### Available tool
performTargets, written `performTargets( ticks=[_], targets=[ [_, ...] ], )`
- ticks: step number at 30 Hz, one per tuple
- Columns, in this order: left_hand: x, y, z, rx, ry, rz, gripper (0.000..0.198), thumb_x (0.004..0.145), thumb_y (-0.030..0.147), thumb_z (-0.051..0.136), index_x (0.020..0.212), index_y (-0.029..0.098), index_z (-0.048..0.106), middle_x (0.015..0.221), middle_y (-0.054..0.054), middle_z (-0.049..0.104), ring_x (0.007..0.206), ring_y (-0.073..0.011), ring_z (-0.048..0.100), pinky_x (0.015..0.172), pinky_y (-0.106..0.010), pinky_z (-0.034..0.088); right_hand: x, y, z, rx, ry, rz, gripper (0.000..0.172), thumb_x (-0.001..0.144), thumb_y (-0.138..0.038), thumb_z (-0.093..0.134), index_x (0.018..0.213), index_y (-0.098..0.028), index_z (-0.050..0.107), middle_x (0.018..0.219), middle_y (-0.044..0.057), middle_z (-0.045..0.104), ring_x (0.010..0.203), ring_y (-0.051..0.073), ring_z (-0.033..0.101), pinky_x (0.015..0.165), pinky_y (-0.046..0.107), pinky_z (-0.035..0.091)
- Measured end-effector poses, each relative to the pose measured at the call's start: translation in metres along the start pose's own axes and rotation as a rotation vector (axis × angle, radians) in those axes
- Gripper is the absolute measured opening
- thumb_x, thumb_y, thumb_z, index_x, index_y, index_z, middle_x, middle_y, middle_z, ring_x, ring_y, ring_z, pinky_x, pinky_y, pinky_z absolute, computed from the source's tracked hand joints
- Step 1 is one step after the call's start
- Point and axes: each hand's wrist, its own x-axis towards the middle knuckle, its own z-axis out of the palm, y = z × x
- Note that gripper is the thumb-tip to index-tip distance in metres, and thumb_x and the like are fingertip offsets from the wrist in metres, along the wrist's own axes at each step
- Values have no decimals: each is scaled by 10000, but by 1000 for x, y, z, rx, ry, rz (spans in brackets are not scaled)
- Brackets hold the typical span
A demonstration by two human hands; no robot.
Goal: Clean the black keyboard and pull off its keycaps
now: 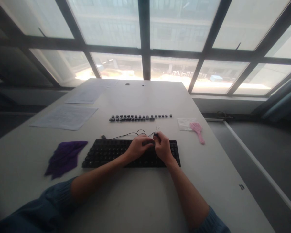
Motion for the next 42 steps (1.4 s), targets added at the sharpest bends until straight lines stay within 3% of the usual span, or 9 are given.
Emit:
performTargets(
  ticks=[4,7,18,25,32,37,42],
  targets=[
    [3,3,-3,-127,73,-87,344,1001,376,484,894,179,746,857,-47,716,822,-191,643,770,-297,467,1,3,0,-1,-31,18,171,917,-283,515,765,-208,533,672,-20,531,645,159,484,619,276,370],
    [3,4,-4,-160,115,-143,416,1023,398,412,891,176,738,858,-46,725,818,-191,655,755,-291,468,2,3,-1,3,-46,28,191,921,-290,512,749,-209,518,671,-20,534,641,157,488,620,276,371],
    [1,1,-1,-96,138,-113,375,1020,353,411,865,174,702,828,-37,687,789,-175,625,740,-289,459,-2,-4,-1,-103,-116,-115,171,935,-237,503,771,-209,542,730,2,590,684,168,525,660,280,375],
    [-3,2,1,123,-54,90,27,834,200,675,837,186,698,848,-50,679,865,-212,574,822,-330,453,-4,-2,0,-93,-63,-123,162,928,-237,516,770,-212,535,724,1,594,669,169,524,654,278,396],
    [0,-5,8,231,-114,102,129,887,149,608,823,189,712,843,-58,671,859,-216,557,819,-340,452,-5,-2,-1,-100,-76,-178,161,936,-232,512,781,-213,550,737,6,582,693,175,538,678,287,409],
    [-4,-1,9,247,-91,153,175,958,137,500,917,177,664,929,-72,645,960,-229,526,862,-334,468,-5,-5,-1,-67,-51,-209,196,946,-253,519,756,-211,540,732,3,576,681,166,523,675,283,418],
    [-6,3,6,198,-25,174,122,980,186,512,935,189,625,975,-68,635,991,-227,514,898,-350,468,-6,-9,-3,-22,21,-167,175,937,-268,523,777,-206,557,709,-5,579,649,158,504,653,280,418]
  ],
)
